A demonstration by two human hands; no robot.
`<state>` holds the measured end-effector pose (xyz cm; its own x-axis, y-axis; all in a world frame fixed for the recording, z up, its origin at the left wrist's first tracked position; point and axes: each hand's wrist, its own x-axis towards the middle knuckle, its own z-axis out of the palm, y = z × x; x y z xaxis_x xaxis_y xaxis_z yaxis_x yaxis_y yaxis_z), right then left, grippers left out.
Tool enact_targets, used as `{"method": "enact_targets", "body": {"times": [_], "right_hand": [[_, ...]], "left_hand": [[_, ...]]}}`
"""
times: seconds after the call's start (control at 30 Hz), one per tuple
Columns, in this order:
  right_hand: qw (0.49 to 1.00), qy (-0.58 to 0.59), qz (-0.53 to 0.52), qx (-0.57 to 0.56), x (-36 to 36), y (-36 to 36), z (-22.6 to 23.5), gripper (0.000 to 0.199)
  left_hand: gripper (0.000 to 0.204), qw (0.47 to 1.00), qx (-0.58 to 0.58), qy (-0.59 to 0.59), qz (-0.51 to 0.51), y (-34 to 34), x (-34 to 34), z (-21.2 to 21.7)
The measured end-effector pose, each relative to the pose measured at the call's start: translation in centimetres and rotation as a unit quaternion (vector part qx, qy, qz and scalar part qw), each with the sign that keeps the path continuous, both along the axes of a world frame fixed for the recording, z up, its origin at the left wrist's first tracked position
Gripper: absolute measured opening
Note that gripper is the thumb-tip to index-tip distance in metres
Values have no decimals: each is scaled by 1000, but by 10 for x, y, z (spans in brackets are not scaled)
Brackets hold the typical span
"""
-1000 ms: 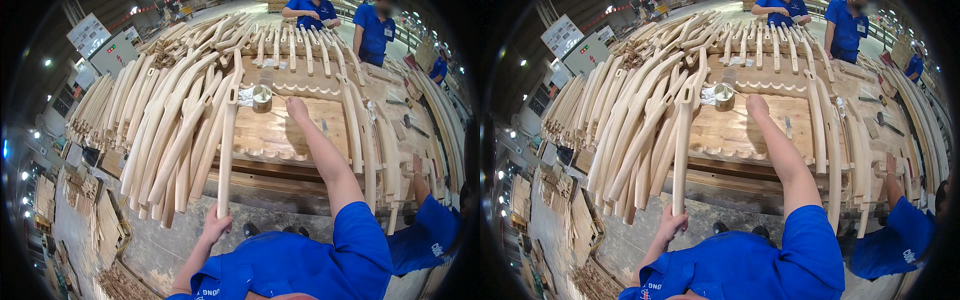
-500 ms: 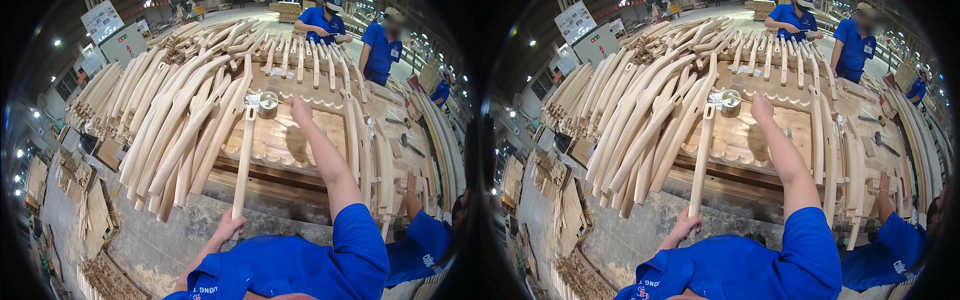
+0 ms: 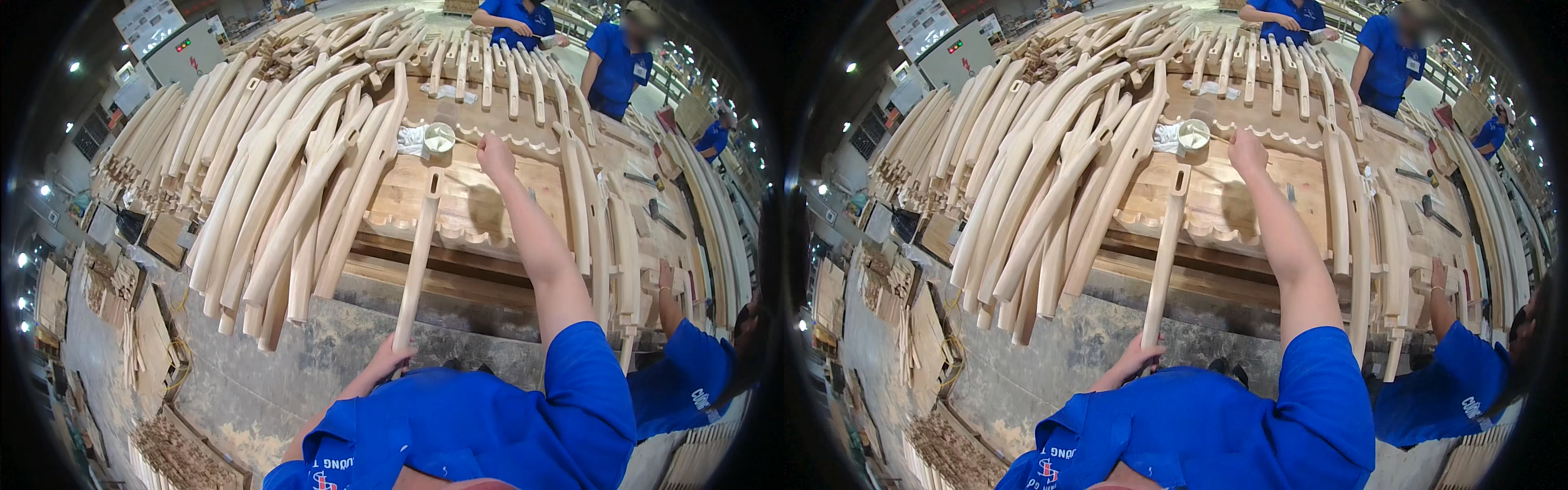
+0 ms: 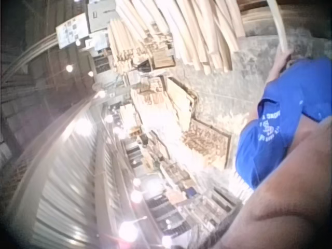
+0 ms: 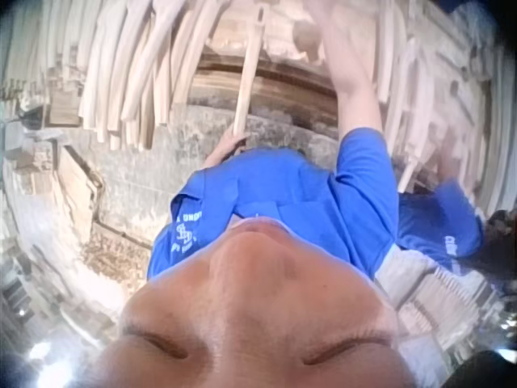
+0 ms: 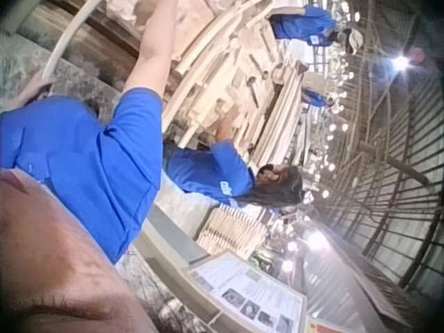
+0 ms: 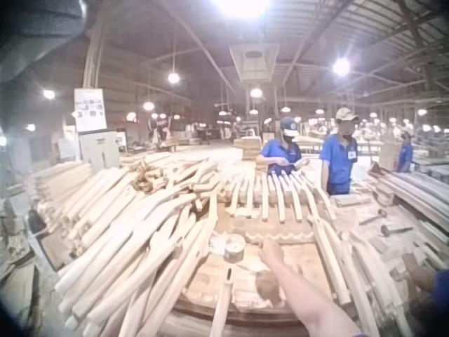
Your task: The person repeatedly picks up wooden chair legs, applies glue to the mortise holes using a small stick, and places them on the table. The person works in a factory setting with other workers visible in the background.
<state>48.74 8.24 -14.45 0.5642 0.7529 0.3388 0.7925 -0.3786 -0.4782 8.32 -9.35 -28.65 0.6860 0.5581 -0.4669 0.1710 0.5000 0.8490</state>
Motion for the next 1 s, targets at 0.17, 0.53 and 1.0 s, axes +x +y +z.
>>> {"method": "enact_targets", "body": {"times": [0.17,0.53,1.0], "right_hand": [[996,38,-39,-65,1,-2,2,21],[997,59,-37,-40,-5,-9,3,27],[983,127,108,77,1,-40,13,25]], "left_hand": [[30,997,-80,-19,-3,7,4,3],[34,999,14,-11,-40,30,7,-38],[36,996,-62,-9,-60,6,4,6]]}}
